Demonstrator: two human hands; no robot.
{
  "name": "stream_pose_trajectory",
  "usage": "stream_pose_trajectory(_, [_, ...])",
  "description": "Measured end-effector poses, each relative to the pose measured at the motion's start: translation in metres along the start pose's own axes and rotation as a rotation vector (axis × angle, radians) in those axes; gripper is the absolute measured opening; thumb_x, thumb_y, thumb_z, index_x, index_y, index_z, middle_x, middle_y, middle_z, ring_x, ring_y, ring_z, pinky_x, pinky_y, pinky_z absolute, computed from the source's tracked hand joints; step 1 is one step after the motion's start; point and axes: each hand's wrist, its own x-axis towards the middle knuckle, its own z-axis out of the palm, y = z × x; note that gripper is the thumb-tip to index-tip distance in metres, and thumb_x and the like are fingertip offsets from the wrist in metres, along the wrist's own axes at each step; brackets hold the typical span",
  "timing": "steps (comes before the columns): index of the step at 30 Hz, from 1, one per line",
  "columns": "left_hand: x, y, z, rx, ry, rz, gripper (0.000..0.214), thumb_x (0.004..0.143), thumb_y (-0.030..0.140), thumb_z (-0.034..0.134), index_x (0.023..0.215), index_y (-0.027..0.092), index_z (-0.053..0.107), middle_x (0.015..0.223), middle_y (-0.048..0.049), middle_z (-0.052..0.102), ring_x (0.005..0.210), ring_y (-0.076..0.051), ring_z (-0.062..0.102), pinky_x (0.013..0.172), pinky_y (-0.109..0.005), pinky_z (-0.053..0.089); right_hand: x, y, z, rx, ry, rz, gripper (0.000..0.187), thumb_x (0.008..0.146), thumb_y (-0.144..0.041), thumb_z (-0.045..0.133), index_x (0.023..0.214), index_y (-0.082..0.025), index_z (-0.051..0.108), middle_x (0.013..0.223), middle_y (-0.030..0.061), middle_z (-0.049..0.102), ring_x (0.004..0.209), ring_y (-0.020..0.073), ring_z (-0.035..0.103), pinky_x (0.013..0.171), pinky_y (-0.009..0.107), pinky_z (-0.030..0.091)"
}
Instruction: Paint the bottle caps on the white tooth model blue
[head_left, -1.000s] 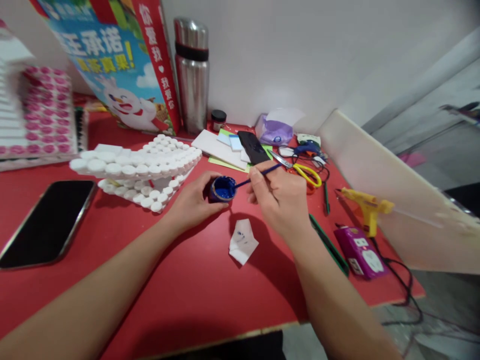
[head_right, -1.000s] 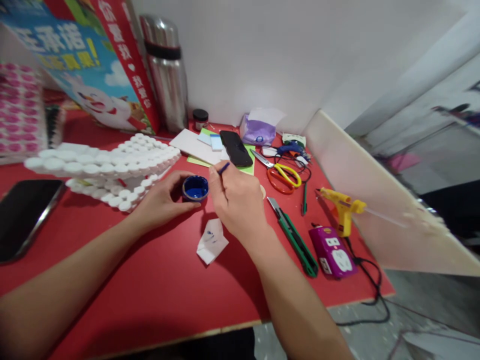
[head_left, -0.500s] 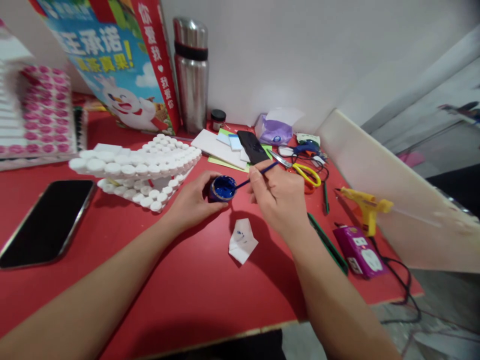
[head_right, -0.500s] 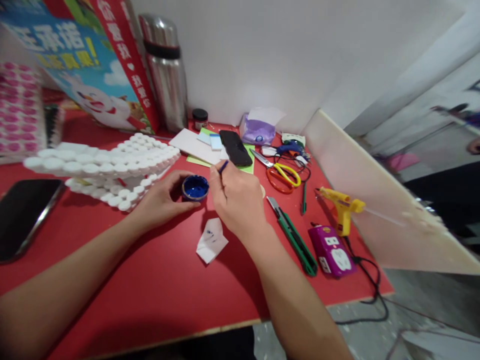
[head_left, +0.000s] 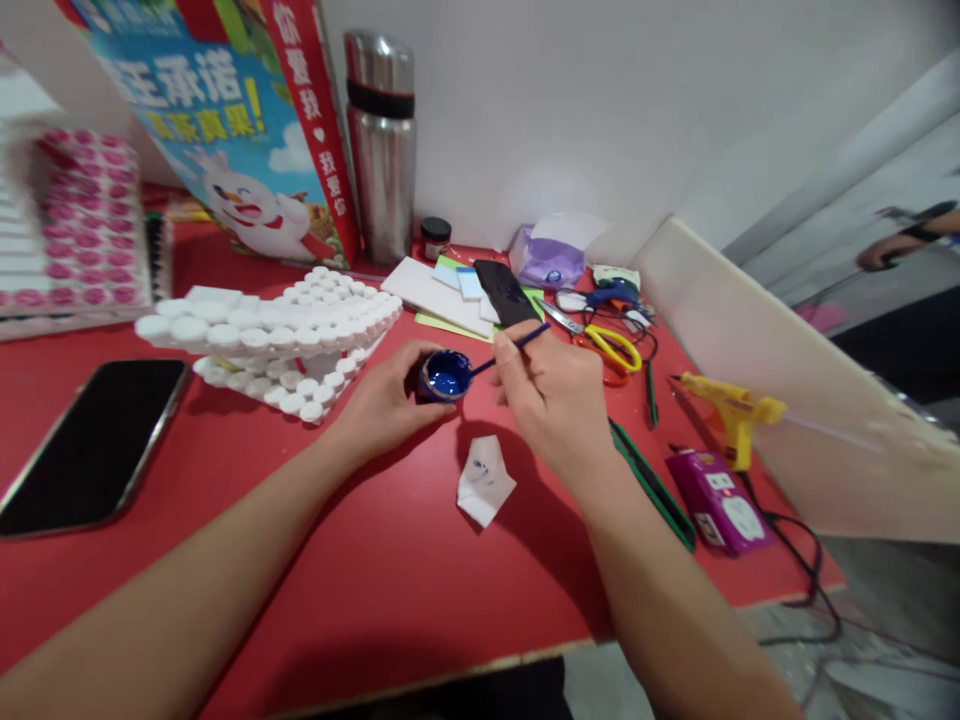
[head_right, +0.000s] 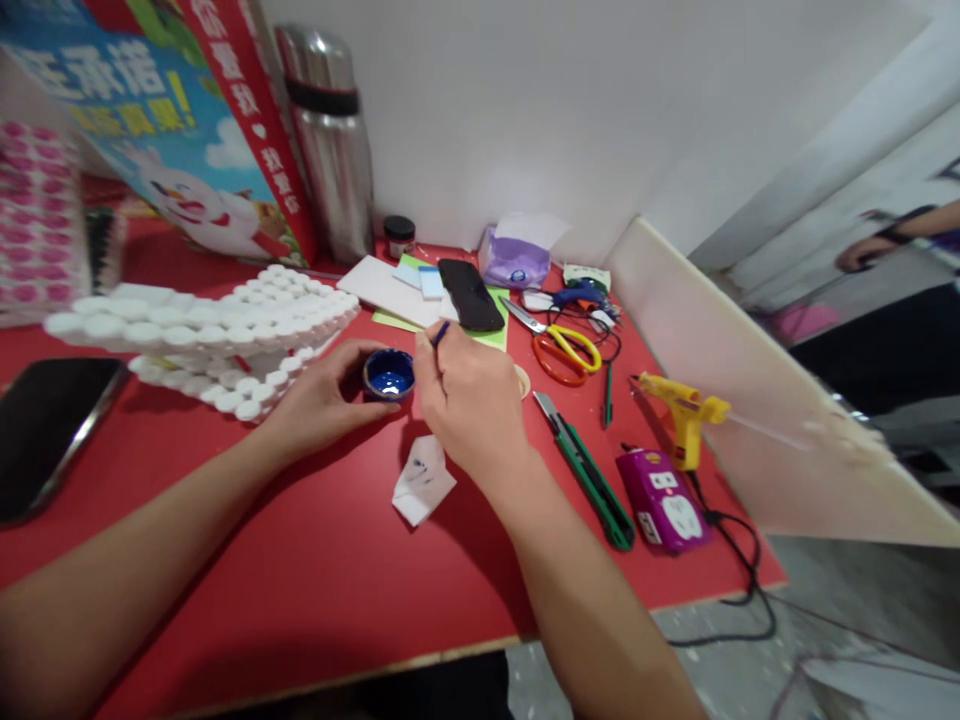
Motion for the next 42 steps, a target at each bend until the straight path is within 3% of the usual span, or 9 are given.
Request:
stream_pose_trajectory(4, [-0.001,0.000,0.001,-0.023,-0.006,-0.001,0.048,0.080,0.027,0.084,0.123,0.022,0.065,0.117,-0.0075,0.074,0.106,-0.026,0.071,0.096,-0.043,0.058,-0.001,-0.004,0.003,0.173,-0.105,0.048,0.033,0.109,-0.042,0.053,0.084,-0.021,0.062,0.068,0.0010,0.071,0.058,0.0141,0.069,0.060,0.027,0.053])
stream_pose_trajectory(7, [-0.001,-0.001,0.002,-0.053,-0.008,-0.003,0.049,0.081,0.026,0.083,0.125,0.022,0.064,0.118,-0.0076,0.074,0.105,-0.025,0.071,0.096,-0.042,0.058,0.000,-0.001,0.007,0.271,-0.105,0.032,0.031,0.110,-0.043,0.052,0.092,-0.021,0.063,0.075,0.0008,0.073,0.063,0.0141,0.072,0.066,0.028,0.057])
stream_pose_trajectory(12, [-0.001,0.001,0.001,-0.017,0.006,0.000,0.050,0.078,0.026,0.084,0.124,0.021,0.065,0.120,-0.0085,0.073,0.110,-0.027,0.070,0.100,-0.045,0.056,0.001,0.002,0.002,0.012,0.020,-0.073,0.027,0.111,-0.037,0.050,0.095,-0.021,0.064,0.073,0.0027,0.073,0.066,0.0169,0.071,0.066,0.031,0.052])
stream_pose_trajectory(15, [-0.001,0.003,-0.001,0.001,0.001,-0.005,0.049,0.078,0.026,0.084,0.123,0.021,0.065,0.119,-0.0080,0.074,0.109,-0.028,0.070,0.099,-0.045,0.056,0.000,-0.002,-0.002,-0.062,0.001,-0.054,0.026,0.109,-0.036,0.052,0.090,-0.021,0.063,0.066,0.0025,0.070,0.060,0.0171,0.068,0.061,0.032,0.049])
stream_pose_trajectory(23, [-0.002,-0.001,0.002,-0.055,-0.012,-0.009,0.049,0.081,0.025,0.083,0.126,0.022,0.065,0.118,-0.0078,0.074,0.105,-0.025,0.071,0.095,-0.040,0.059,0.000,-0.002,0.005,0.292,-0.104,0.072,0.030,0.110,-0.043,0.053,0.090,-0.021,0.061,0.070,0.0002,0.072,0.058,0.0140,0.071,0.060,0.027,0.055])
stream_pose_trajectory(26, [-0.001,-0.004,0.003,-0.053,-0.007,-0.002,0.050,0.080,0.025,0.083,0.127,0.021,0.064,0.118,-0.0082,0.074,0.106,-0.025,0.071,0.097,-0.041,0.058,0.001,0.004,0.011,0.370,-0.073,0.061,0.028,0.109,-0.045,0.055,0.096,-0.021,0.061,0.076,-0.0003,0.073,0.062,0.0138,0.074,0.063,0.027,0.058])
stream_pose_trajectory(31, [0.000,-0.003,0.002,-0.056,-0.002,-0.003,0.053,0.078,0.023,0.084,0.127,0.021,0.065,0.122,-0.0087,0.073,0.110,-0.027,0.071,0.102,-0.043,0.057,0.001,0.008,0.008,0.133,0.037,-0.027,0.027,0.110,-0.040,0.053,0.094,-0.021,0.063,0.073,0.0013,0.072,0.064,0.0145,0.071,0.063,0.027,0.055])
stream_pose_trajectory(35, [0.000,0.002,0.001,-0.032,-0.005,-0.001,0.050,0.078,0.025,0.084,0.124,0.021,0.065,0.120,-0.0083,0.074,0.108,-0.027,0.070,0.099,-0.045,0.057,0.001,0.000,0.000,-0.028,0.007,-0.046,0.028,0.109,-0.036,0.053,0.087,-0.020,0.062,0.064,0.0012,0.068,0.056,0.0148,0.066,0.059,0.029,0.049])
stream_pose_trajectory(42, [-0.001,-0.002,0.002,-0.060,-0.015,-0.009,0.050,0.079,0.024,0.083,0.126,0.021,0.065,0.118,-0.0085,0.074,0.105,-0.025,0.071,0.094,-0.039,0.058,0.002,-0.001,0.006,0.345,-0.117,0.053,0.031,0.109,-0.043,0.055,0.090,-0.020,0.062,0.070,-0.0008,0.071,0.055,0.0129,0.070,0.058,0.026,0.054])
